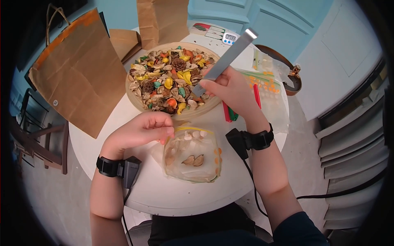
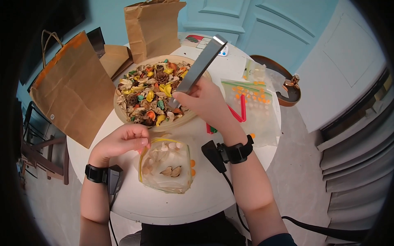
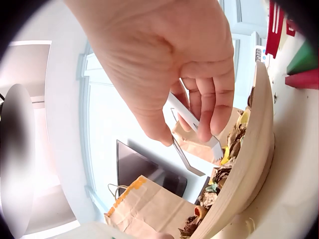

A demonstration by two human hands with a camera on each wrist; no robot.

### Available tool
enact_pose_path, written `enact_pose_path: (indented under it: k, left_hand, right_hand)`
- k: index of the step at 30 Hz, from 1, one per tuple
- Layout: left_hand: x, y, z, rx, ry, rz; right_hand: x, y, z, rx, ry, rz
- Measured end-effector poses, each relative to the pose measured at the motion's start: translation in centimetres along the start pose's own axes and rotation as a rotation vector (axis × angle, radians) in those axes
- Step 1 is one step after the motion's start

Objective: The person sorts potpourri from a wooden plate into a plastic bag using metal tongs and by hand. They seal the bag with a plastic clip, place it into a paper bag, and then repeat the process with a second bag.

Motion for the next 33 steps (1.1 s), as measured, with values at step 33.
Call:
enact_pose_path:
  k: [33]
  left_hand:
    - [0.0, 0.0, 0.1, 0.005, -0.008, 0.01]
  right_hand:
    - [2.2, -2.8, 2.0, -0.127, -0.082, 0.387]
Point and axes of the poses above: each hand's wrist, its own x-axis away from the middle knuckle, its own y-axis out of the back of the hand, z = x × y, the point moved 8 cm from there along -x, towards the middle knuckle, and after that the axes turned 14 degrees about -y, right-handed, at the moved point
